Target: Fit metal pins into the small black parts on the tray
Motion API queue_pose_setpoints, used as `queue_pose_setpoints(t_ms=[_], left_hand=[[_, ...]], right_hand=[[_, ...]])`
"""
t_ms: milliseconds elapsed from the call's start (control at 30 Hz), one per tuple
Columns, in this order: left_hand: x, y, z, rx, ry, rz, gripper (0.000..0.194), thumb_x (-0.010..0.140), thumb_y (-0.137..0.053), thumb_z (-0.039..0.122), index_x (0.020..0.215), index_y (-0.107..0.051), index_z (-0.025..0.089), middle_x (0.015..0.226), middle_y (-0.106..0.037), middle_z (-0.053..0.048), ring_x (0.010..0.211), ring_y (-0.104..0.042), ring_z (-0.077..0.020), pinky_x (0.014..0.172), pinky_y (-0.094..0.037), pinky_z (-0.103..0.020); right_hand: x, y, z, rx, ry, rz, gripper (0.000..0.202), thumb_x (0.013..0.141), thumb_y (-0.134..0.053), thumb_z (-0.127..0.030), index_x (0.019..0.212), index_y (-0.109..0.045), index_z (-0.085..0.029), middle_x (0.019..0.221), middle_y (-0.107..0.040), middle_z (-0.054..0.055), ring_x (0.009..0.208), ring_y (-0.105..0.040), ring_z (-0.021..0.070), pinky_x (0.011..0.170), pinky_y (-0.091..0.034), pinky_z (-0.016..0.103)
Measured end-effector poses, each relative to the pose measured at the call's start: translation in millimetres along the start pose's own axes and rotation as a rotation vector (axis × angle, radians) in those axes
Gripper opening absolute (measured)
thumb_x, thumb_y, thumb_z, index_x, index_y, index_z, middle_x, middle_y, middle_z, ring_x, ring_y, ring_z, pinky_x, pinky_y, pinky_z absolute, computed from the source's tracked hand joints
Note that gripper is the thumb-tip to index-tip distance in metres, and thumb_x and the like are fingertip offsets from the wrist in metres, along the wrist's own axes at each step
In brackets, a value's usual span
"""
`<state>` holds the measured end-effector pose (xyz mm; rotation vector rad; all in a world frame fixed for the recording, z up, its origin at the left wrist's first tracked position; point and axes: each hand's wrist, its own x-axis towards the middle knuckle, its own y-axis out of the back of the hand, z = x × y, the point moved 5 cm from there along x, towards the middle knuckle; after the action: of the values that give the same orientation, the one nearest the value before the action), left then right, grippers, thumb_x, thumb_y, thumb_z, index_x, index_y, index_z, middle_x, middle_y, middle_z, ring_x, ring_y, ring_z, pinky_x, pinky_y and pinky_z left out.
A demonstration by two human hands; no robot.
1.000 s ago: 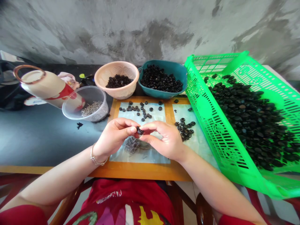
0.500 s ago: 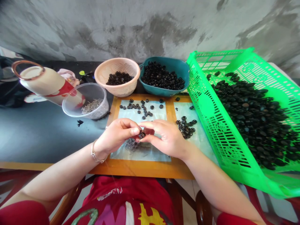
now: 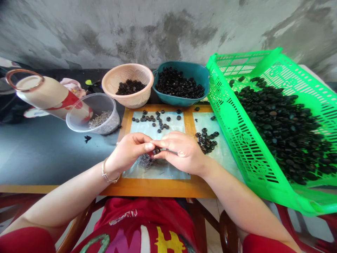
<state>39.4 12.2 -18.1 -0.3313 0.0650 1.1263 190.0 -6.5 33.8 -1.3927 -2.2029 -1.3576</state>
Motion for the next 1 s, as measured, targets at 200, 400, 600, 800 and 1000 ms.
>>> queue_pose_setpoints(t_ms=[200,400,600,800,1000], left_hand=[[-4,-2.4,11,-0.011,-0.221,0.033,0.041,0.068,-0.084,0.034,0.101,-0.072,0.014,0.08,-0.073,-0.005,0.07,-0.067,-0.0135,0.068,-0.057,-0.024],[-9,-8.2,11,0.083,-0.292,0.031,0.044,0.063,-0.087,0.021,0.104,-0.072,0.014,0.093,-0.075,-0.008,0.08,-0.069,-0.0165,0.079,-0.06,-0.029],[-10,-9.0,7,0.107,-0.276,0.067,0.038,0.068,-0.083,0.028,0.103,-0.073,0.016,0.093,-0.075,-0.008,0.082,-0.071,-0.0191,0.076,-0.06,-0.031],[-14,-10.5,16,0.32,-0.393,0.018,0.051,0.071,-0.082,0.033,0.118,-0.069,0.019,0.104,-0.071,-0.01,0.089,-0.068,-0.0206,0.085,-0.058,-0.033],[-13,-9.3,16,0.467,-0.45,0.077,0.038,0.077,-0.077,0.034,0.112,-0.073,0.019,0.091,-0.071,-0.007,0.08,-0.066,-0.0181,0.075,-0.055,-0.029]], right_hand=[[-1,5,5,0.008,-0.072,0.083,0.023,0.086,-0.072,-0.023,0.109,-0.072,-0.023,0.086,-0.073,0.003,0.074,-0.065,0.0141,0.069,-0.054,0.028],[-2,6,8,0.005,-0.055,0.096,0.013,0.085,-0.073,-0.024,0.095,-0.073,-0.017,0.081,-0.072,0.006,0.073,-0.066,0.0152,0.067,-0.054,0.027],[0,5,8,0.036,-0.04,0.099,0.012,0.086,-0.072,-0.028,0.093,-0.073,-0.018,0.076,-0.07,0.005,0.07,-0.065,0.0154,0.065,-0.054,0.029],[0,5,8,0.022,-0.036,0.117,0.013,0.085,-0.073,-0.026,0.096,-0.072,-0.019,0.078,-0.071,0.005,0.073,-0.066,0.0173,0.067,-0.054,0.032],[1,3,6,0.044,-0.006,0.151,0.01,0.086,-0.072,-0.026,0.091,-0.072,-0.018,0.073,-0.069,0.005,0.068,-0.063,0.0164,0.063,-0.052,0.031]])
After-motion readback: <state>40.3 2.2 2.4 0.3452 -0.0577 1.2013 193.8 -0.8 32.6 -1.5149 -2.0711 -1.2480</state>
